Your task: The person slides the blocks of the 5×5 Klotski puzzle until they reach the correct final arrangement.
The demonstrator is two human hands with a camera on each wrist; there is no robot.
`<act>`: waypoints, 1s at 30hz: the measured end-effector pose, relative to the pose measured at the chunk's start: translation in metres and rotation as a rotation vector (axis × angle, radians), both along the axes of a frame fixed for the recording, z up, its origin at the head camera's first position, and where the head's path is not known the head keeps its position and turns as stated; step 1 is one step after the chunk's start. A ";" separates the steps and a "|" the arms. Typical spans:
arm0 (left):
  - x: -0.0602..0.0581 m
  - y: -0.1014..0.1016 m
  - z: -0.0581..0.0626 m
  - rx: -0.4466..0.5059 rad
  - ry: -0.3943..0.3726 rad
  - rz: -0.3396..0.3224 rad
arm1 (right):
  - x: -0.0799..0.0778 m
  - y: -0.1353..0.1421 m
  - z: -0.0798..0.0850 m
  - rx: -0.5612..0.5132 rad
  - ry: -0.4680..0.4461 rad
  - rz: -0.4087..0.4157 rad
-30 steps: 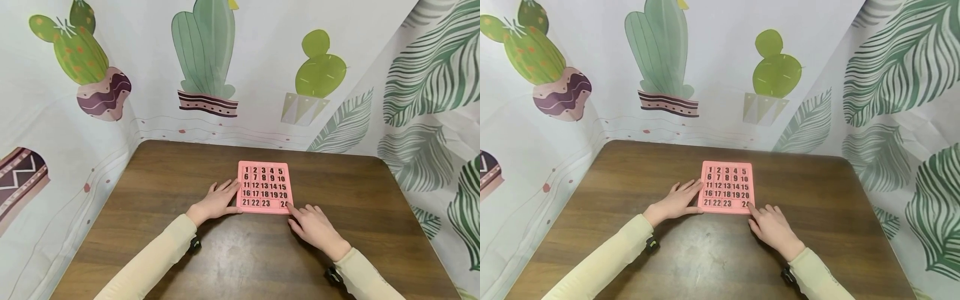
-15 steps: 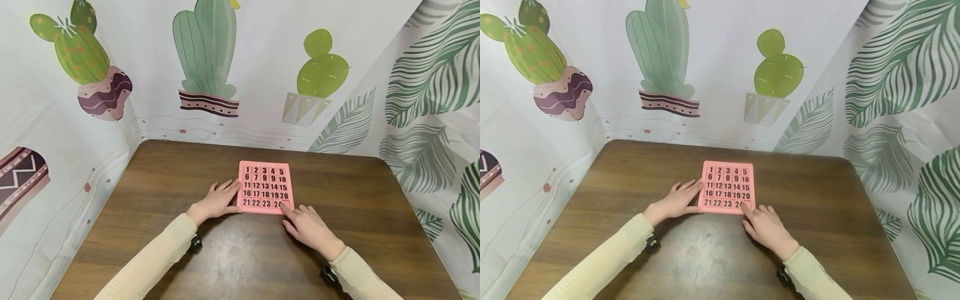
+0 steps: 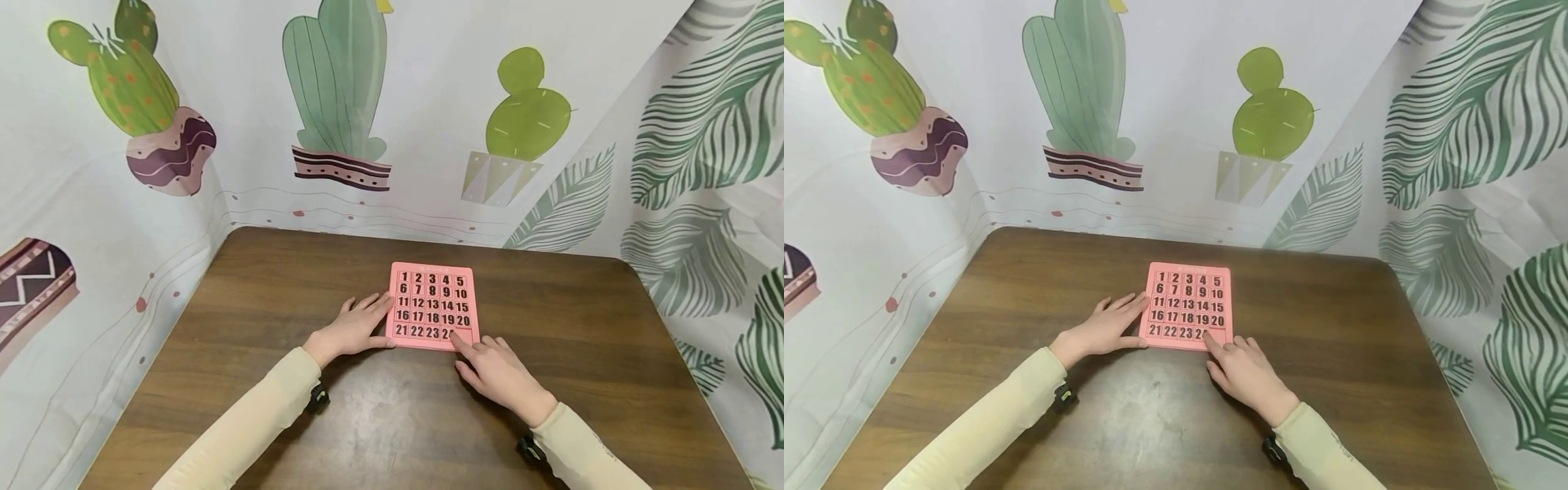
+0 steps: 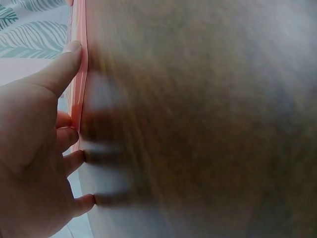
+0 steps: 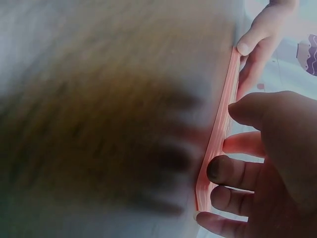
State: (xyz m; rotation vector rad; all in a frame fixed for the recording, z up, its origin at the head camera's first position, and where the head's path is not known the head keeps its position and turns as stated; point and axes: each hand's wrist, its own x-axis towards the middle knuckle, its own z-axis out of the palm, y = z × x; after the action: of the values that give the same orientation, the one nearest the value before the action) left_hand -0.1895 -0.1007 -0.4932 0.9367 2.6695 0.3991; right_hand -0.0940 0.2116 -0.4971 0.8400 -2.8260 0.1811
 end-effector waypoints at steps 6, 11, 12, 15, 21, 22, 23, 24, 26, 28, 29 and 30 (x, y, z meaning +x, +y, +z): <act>0.001 -0.004 -0.004 0.024 0.013 0.006 | -0.003 0.003 0.004 -0.018 -0.023 0.003; 0.002 -0.005 -0.014 0.038 0.019 0.013 | -0.009 0.019 0.016 -0.063 -0.034 -0.037; 0.002 -0.005 -0.014 0.042 0.020 0.013 | -0.010 0.024 0.018 -0.068 -0.038 -0.051; 0.003 -0.005 -0.012 0.045 0.026 0.011 | -0.016 0.039 0.022 -0.072 -0.051 -0.092; 0.005 -0.005 -0.003 0.017 0.027 0.014 | -0.028 0.070 0.024 -0.085 -0.068 -0.173; 0.006 -0.005 -0.003 0.016 0.026 0.014 | -0.030 0.075 0.024 -0.086 -0.069 -0.186; 0.005 -0.005 -0.003 0.015 0.024 0.015 | -0.031 0.079 0.024 -0.087 -0.070 -0.199; 0.006 -0.005 -0.004 0.016 0.019 0.016 | -0.031 0.084 0.024 -0.088 -0.075 -0.211; 0.005 -0.006 -0.005 0.018 0.020 0.018 | -0.032 0.092 0.023 -0.093 -0.080 -0.228; 0.005 -0.006 -0.006 0.025 0.020 0.018 | -0.032 0.099 0.022 -0.104 -0.077 -0.241; 0.005 -0.006 -0.007 0.025 0.020 0.019 | -0.032 0.102 0.022 -0.110 -0.070 -0.246; 0.005 -0.007 -0.007 0.022 0.020 0.019 | -0.032 0.105 0.022 -0.117 -0.063 -0.250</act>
State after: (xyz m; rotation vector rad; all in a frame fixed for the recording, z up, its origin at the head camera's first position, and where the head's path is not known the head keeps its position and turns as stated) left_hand -0.1849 -0.1074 -0.4998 0.9274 2.6996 0.4258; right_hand -0.1258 0.3164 -0.4755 0.4589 -2.9124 0.3370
